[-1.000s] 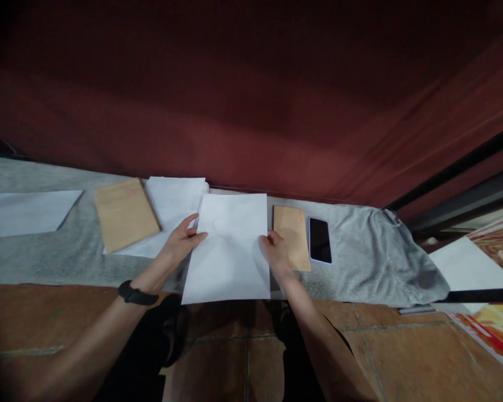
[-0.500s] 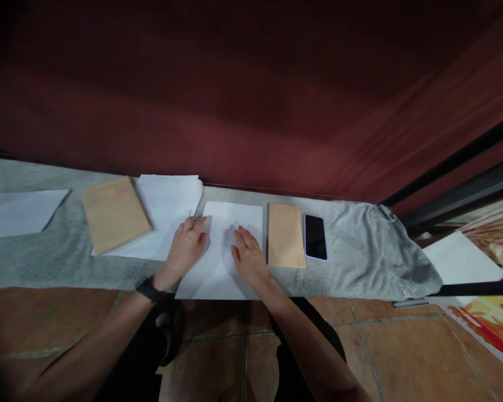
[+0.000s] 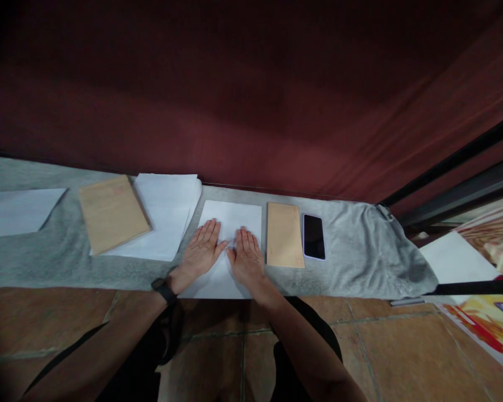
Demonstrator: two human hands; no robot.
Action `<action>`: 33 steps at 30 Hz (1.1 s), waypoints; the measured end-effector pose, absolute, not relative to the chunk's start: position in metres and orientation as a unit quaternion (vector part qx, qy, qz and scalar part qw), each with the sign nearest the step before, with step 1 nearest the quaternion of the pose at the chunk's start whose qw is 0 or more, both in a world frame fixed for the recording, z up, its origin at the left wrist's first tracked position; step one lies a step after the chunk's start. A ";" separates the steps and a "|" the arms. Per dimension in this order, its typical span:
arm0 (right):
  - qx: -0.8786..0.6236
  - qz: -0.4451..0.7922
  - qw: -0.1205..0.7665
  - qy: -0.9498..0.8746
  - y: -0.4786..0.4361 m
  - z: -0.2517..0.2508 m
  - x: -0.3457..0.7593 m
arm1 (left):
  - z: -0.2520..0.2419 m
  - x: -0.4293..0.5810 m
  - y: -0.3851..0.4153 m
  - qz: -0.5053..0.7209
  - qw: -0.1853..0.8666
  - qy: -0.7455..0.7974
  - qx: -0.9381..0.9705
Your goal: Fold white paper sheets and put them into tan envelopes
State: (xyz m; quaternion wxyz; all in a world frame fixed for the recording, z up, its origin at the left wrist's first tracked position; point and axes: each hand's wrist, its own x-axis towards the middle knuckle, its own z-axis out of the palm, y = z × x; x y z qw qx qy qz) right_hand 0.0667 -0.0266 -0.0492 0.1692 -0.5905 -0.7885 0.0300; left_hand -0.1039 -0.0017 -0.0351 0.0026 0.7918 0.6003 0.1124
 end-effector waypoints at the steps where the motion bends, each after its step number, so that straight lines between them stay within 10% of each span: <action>1: -0.593 0.024 0.168 -0.787 -0.027 -0.049 0.069 | -0.036 -0.107 -0.002 0.115 -0.001 0.603 0.789; 33: -0.645 -0.058 0.147 -0.748 0.051 -0.046 0.083 | -0.033 -0.068 0.060 0.121 0.050 0.602 0.788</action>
